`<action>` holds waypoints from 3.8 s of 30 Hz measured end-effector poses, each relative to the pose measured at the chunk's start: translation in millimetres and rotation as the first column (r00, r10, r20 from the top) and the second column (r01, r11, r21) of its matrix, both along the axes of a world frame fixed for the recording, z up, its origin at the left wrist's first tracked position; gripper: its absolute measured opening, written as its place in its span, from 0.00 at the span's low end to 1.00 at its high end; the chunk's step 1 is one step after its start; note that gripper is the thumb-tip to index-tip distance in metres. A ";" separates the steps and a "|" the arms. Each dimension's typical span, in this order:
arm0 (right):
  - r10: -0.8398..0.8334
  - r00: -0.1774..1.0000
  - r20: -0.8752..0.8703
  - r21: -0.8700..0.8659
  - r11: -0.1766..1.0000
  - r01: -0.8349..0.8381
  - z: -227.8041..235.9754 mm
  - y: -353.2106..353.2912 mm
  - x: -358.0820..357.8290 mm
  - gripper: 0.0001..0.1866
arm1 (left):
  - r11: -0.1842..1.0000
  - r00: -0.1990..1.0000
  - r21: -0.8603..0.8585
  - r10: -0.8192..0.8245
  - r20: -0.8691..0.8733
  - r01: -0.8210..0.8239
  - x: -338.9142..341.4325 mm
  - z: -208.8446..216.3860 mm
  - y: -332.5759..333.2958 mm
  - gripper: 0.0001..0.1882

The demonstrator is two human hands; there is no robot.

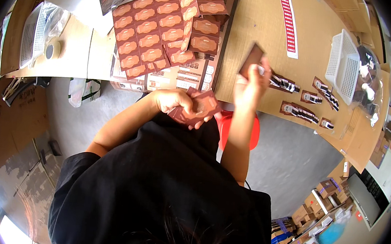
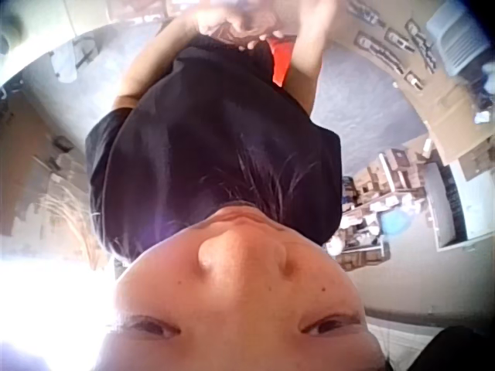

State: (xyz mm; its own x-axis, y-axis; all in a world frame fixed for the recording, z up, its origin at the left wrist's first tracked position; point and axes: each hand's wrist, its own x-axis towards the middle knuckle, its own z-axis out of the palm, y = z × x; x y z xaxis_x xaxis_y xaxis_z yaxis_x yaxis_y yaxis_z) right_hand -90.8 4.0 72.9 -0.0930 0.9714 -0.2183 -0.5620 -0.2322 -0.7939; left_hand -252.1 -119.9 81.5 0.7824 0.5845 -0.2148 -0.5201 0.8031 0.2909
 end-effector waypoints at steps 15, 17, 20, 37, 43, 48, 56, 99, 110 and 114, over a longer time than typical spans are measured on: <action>-0.120 0.478 0.870 0.465 0.520 -0.716 45.1 -67.3 -51.5 0.28 | 0.913 0.881 0.017 0.399 -0.255 -0.409 -21.2 0.8 -19.1 0.26; 0.153 0.582 0.799 0.386 0.612 -0.690 36.6 -69.4 -56.7 0.22 | 0.908 0.899 -0.070 0.394 -0.190 -0.412 -22.9 2.7 -23.8 0.27; 0.499 0.500 0.708 0.120 0.612 -0.781 31.4 -70.9 -56.0 0.14 | 0.908 0.892 0.053 0.418 -0.173 -0.416 -26.9 1.3 -28.3 0.27; 0.588 0.688 0.426 -0.320 0.809 -0.493 -66.1 71.2 -96.0 0.15 | 0.530 0.584 -0.247 0.710 -0.394 -0.811 -105.8 -60.6 -7.3 0.09; 0.398 0.627 0.669 -0.109 0.888 -0.447 -47.4 49.0 -83.4 0.10 | 0.614 0.628 -0.183 0.665 -0.404 -0.768 -133.4 -109.8 54.8 0.18; 0.222 0.546 0.808 0.038 0.905 -0.423 -56.4 41.3 -76.4 0.10 | 0.713 0.724 -0.187 0.594 -0.350 -0.676 -132.1 -112.5 84.6 0.22; -0.097 0.379 0.920 0.246 0.896 -0.370 -29.7 32.4 -63.6 0.11 | 0.664 0.653 -0.149 0.623 -0.430 -0.733 -125.1 -136.9 88.3 0.24; 0.372 0.618 0.693 -0.050 0.879 -0.473 -4.5 -95.6 -120.8 0.17 | -0.090 0.007 -0.260 0.936 -0.351 -0.962 -69.9 -15.2 20.9 0.16; 0.744 0.510 0.432 -0.285 0.649 -0.706 14.6 -110.9 -98.5 0.15 | -0.151 -0.062 -0.154 0.881 -0.470 -0.976 -70.0 -20.9 15.9 0.20; 0.566 0.777 0.276 -0.321 0.816 -0.481 19.2 -110.2 -96.4 0.13 | -0.109 -0.055 -0.099 0.897 -0.438 -0.989 -92.3 -30.8 13.2 0.24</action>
State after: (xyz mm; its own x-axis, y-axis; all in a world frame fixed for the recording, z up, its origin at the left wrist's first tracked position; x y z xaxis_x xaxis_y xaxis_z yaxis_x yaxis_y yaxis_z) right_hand -187.2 -106.2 92.1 -0.4507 0.7144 -0.5353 -0.0020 -0.6005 -0.7996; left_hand -344.4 -106.7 50.7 -0.5917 0.5466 -0.5925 -0.8055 -0.4296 0.4081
